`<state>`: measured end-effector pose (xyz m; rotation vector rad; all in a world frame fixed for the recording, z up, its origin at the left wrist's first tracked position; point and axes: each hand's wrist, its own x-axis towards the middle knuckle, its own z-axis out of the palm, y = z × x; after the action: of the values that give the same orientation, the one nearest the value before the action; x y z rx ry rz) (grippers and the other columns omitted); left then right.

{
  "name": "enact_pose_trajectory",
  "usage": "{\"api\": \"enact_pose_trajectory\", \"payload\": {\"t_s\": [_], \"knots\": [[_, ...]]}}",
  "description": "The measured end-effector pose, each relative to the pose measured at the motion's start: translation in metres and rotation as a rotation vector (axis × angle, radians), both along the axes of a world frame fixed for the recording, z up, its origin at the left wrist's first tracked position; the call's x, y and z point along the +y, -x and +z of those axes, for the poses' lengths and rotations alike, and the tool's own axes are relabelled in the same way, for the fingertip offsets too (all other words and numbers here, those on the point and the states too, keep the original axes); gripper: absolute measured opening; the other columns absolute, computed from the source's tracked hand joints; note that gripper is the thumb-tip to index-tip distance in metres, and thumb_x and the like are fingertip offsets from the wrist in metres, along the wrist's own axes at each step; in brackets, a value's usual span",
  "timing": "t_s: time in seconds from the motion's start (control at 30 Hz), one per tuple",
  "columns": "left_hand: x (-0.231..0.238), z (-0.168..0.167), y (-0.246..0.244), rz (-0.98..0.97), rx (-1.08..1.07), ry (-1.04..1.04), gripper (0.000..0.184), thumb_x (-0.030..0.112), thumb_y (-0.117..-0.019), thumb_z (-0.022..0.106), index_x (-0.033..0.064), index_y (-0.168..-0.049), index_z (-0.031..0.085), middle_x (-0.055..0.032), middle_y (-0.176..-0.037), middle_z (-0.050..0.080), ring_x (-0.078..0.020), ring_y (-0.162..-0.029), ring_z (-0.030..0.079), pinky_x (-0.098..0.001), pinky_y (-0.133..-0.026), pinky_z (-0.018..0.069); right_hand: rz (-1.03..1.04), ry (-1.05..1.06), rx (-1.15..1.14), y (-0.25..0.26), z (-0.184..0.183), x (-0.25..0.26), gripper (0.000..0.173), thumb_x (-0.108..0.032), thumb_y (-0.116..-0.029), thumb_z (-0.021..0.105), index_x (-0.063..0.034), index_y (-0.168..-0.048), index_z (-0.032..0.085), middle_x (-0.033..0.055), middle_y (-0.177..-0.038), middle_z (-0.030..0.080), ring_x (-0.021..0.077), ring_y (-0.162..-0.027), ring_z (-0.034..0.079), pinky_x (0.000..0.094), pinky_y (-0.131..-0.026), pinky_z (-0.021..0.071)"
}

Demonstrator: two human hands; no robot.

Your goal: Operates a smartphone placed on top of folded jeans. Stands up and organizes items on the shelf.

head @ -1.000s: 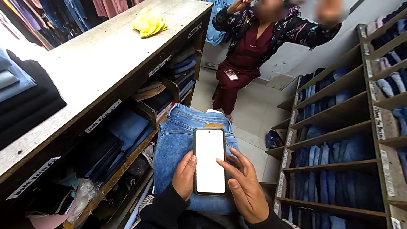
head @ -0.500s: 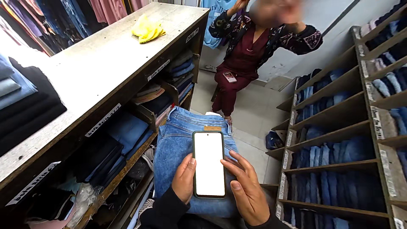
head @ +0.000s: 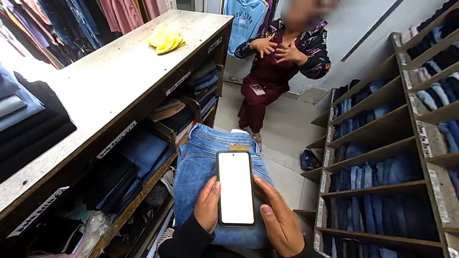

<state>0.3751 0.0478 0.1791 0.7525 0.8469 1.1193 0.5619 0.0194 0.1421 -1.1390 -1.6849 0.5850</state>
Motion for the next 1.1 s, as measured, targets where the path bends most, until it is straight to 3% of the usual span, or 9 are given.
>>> {"api": "enact_pose_trajectory", "payload": {"t_s": [0.27,0.43,0.57,0.77,0.93,1.1], "knots": [[0.000,0.002,0.000,0.008,0.002,-0.004,0.048,0.018,-0.1050,0.030,-0.0123,-0.141,0.039,-0.0143,-0.117,0.067,-0.0146,-0.103,0.070,-0.0343,-0.095,0.0580,-0.010,0.010,0.022,0.000,0.000,-0.001,0.063,-0.048,-0.1086,0.037,0.0025,-0.144,0.051,0.0221,-0.146,0.053,0.0270,-0.133,0.056,0.0394,-0.108,0.0513],[0.000,0.002,-0.001,0.012,-0.003,-0.003,0.047,0.017,-0.1053,0.030,-0.0121,-0.141,0.039,-0.0133,-0.117,0.067,-0.0136,-0.104,0.070,-0.0334,-0.095,0.0577,-0.056,0.016,0.080,0.001,-0.003,0.000,0.059,-0.045,-0.1083,0.041,0.0055,-0.135,0.055,0.0209,-0.136,0.058,0.0245,-0.122,0.063,0.0375,-0.100,0.0573],[0.000,0.003,-0.001,0.015,-0.005,-0.002,0.047,0.017,-0.1051,0.029,-0.0120,-0.141,0.039,-0.0128,-0.116,0.067,-0.0130,-0.103,0.070,-0.0334,-0.095,0.0579,-0.065,0.002,0.078,0.000,-0.002,0.001,0.050,-0.041,-0.1092,0.040,0.0023,-0.128,0.056,0.0159,-0.126,0.062,0.0199,-0.109,0.067,0.0340,-0.090,0.0606],[0.001,0.004,-0.001,0.017,-0.018,0.012,0.046,0.016,-0.1045,0.029,-0.0111,-0.140,0.039,-0.0116,-0.113,0.068,-0.0130,-0.101,0.070,-0.0335,-0.093,0.0586,-0.154,-0.005,0.071,-0.001,0.000,0.001,0.026,-0.025,-0.1067,0.044,-0.0036,-0.107,0.059,0.0051,-0.100,0.063,0.0083,-0.083,0.065,0.0225,-0.070,0.0582],[0.000,0.004,-0.001,0.016,-0.023,0.017,0.046,0.016,-0.1040,0.030,-0.0108,-0.140,0.039,-0.0118,-0.113,0.068,-0.0136,-0.101,0.071,-0.0339,-0.093,0.0588,-0.193,0.054,0.125,-0.001,0.000,0.001,0.016,-0.019,-0.0984,0.058,-0.0048,-0.104,0.058,0.0012,-0.093,0.062,0.0032,-0.071,0.059,0.0171,-0.062,0.0524],[0.000,0.004,-0.001,0.016,-0.022,0.021,0.046,0.016,-0.1045,0.028,-0.0112,-0.141,0.038,-0.0122,-0.114,0.068,-0.0134,-0.101,0.070,-0.0338,-0.093,0.0586,-0.194,0.122,0.205,-0.001,0.007,-0.002,0.014,-0.020,-0.0952,0.063,-0.0091,-0.103,0.058,-0.0046,-0.081,0.063,0.0017,-0.063,0.059,0.0167,-0.056,0.0516]]}}
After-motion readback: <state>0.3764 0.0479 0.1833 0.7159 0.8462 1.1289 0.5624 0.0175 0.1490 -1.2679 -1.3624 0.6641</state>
